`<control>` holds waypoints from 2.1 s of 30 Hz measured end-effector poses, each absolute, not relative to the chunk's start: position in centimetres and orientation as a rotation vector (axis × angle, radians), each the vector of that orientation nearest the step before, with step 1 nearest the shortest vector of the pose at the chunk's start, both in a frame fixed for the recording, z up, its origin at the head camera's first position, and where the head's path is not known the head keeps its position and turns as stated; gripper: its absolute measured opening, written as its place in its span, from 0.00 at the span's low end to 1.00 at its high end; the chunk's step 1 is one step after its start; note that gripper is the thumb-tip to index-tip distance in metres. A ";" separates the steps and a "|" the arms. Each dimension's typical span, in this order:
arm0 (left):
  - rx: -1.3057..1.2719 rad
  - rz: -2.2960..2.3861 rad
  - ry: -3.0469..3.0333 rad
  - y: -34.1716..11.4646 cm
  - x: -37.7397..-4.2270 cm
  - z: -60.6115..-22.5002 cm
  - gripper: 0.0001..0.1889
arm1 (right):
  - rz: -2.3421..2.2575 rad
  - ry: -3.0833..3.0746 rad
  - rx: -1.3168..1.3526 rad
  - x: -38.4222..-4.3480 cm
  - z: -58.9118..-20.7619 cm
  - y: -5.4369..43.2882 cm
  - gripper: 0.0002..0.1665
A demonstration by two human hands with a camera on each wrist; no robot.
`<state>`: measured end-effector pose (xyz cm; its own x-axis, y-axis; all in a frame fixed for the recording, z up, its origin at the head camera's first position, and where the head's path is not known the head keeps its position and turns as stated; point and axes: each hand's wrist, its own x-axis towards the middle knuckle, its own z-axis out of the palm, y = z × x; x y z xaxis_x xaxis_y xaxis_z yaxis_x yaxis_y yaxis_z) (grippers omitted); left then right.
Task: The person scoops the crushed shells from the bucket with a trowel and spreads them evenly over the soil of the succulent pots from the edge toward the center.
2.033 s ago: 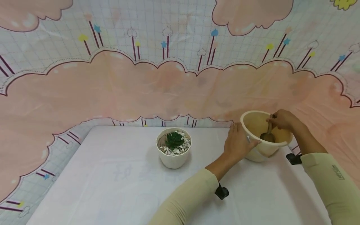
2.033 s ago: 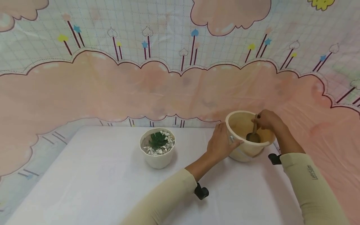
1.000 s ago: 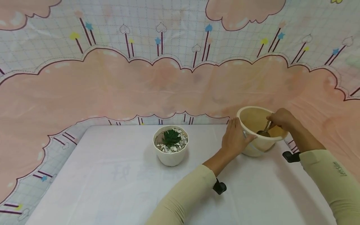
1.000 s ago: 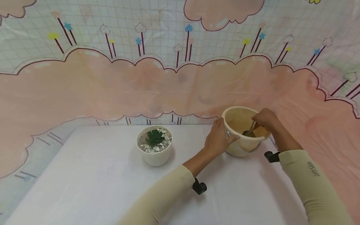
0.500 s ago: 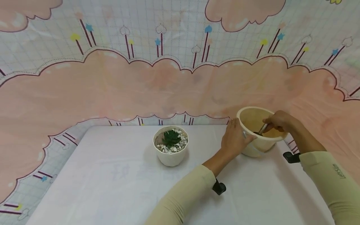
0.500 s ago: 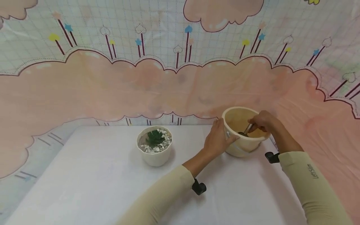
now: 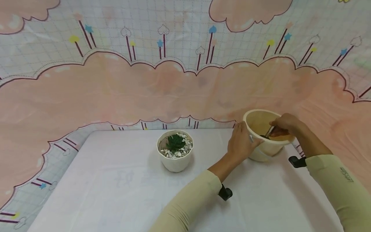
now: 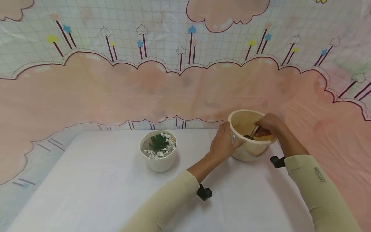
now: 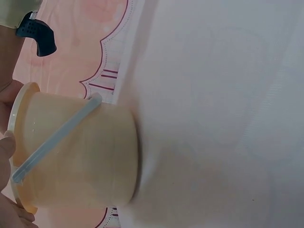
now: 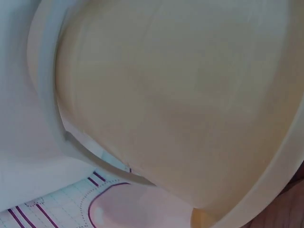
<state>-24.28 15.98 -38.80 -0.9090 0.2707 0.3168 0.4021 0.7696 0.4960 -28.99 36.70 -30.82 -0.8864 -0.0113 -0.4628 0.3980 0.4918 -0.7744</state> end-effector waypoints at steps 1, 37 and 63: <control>-0.525 -0.837 -2.738 16.0 -24.3 -38.8 0.52 | -1.387 2.325 0.332 -29.0 -30.8 36.6 0.18; -0.523 -0.748 -2.755 15.9 -24.2 -38.6 0.53 | -1.666 1.968 0.316 -29.6 -31.9 37.5 0.26; -0.538 -0.708 -2.766 15.7 -24.7 -38.7 0.53 | -1.971 1.691 0.445 -29.4 -30.3 39.9 0.32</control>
